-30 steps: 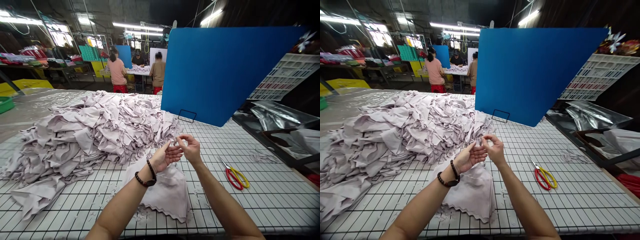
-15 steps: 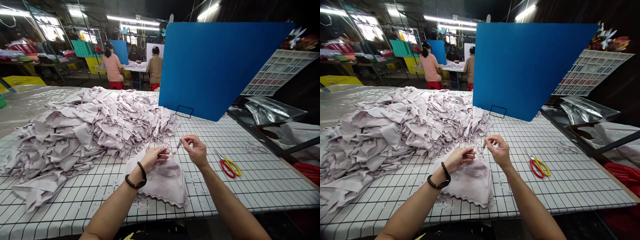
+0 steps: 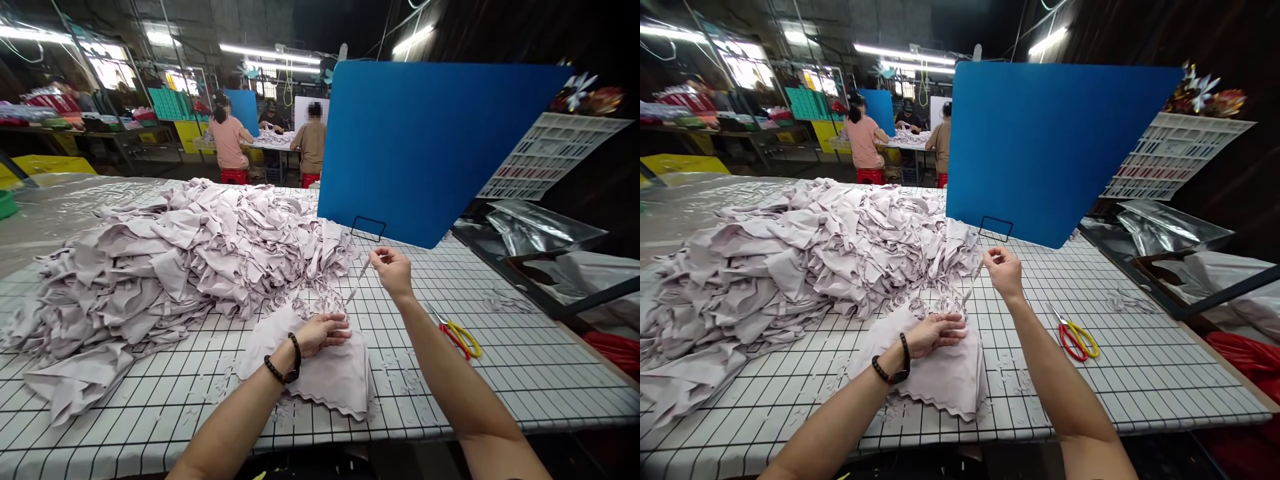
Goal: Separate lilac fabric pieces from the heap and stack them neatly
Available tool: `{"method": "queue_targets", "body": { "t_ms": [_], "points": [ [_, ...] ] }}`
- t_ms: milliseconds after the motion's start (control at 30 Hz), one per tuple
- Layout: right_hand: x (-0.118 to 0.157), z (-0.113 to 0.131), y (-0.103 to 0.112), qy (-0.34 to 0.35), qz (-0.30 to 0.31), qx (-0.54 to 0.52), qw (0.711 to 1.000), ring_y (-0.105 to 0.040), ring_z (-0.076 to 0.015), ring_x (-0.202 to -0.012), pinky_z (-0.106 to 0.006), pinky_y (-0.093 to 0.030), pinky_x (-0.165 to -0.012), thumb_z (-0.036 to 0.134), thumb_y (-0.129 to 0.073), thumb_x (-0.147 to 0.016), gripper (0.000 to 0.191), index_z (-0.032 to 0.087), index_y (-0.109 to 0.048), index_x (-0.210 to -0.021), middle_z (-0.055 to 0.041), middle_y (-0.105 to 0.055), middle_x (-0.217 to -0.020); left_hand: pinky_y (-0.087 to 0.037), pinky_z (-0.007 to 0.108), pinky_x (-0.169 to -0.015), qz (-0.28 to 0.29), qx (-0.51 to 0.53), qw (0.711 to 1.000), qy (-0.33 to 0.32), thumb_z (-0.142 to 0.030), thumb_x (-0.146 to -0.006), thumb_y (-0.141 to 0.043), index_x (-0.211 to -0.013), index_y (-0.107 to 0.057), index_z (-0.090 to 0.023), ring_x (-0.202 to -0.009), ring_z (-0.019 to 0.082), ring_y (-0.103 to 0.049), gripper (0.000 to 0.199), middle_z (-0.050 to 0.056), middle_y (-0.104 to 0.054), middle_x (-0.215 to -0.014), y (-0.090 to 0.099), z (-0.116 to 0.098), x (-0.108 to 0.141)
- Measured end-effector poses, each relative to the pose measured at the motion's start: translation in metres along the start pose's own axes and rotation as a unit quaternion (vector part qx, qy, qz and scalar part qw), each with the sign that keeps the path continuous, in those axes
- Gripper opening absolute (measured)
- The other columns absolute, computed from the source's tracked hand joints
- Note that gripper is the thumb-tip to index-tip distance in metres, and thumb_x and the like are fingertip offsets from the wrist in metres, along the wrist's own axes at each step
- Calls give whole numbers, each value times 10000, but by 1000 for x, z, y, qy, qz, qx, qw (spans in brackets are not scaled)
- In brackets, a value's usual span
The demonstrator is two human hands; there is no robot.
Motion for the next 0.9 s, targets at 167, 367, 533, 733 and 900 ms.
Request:
{"method": "queue_targets", "body": {
  "t_ms": [167,367,533,733,900],
  "points": [
    [-28,-11,7,-27,-27,-6,999,-510,-108,-544,-239,-414,-477,414,-643,-698,276,151,-646,-780,-43,-634,-742,-547,249,-766,-4,-28,1000,4,-220,-762,-680,-997,-637,-92,-890,176,-663,271,181,-587,-1173,2,1,-1],
    [-39,-29,5,-92,-4,-32,995,-477,-92,-484,-228,-367,-418,414,-683,-643,292,138,-635,-726,-24,-596,-662,-536,248,-785,5,-29,1000,8,-191,-774,-655,-972,-649,-85,-907,169,-657,225,164,-633,-1096,3,4,-4],
    [-16,-16,5,-53,24,-29,998,-483,-103,-519,-236,-395,-446,427,-639,-716,291,146,-637,-793,-24,-598,-673,-512,255,-831,12,-11,1000,15,-266,-795,-648,-941,-657,-82,-941,173,-645,236,165,-639,-1098,-2,-2,5],
    [66,20,-3,243,183,113,946,-569,-152,-732,-285,-467,-646,249,-552,-834,113,205,-649,-870,-44,-655,-816,-504,343,-830,86,93,991,39,-547,-830,-506,-970,-641,-83,-942,217,-637,503,161,-656,-1045,-23,-17,10],
    [129,11,3,410,188,244,858,-588,-183,-783,-328,-453,-695,156,-581,-807,239,233,-629,-1029,-51,-687,-895,-513,288,-747,34,155,987,-14,-307,-791,-656,-873,-619,-122,-704,135,-646,205,35,-662,-766,-24,-12,7]
  ]
}}
Point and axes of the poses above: each hand's wrist, its own x-axis away from the middle knuckle, its own y-axis out of the back of the hand, z = x × y, the point moved 3 cm from there along -x, towards the middle knuckle
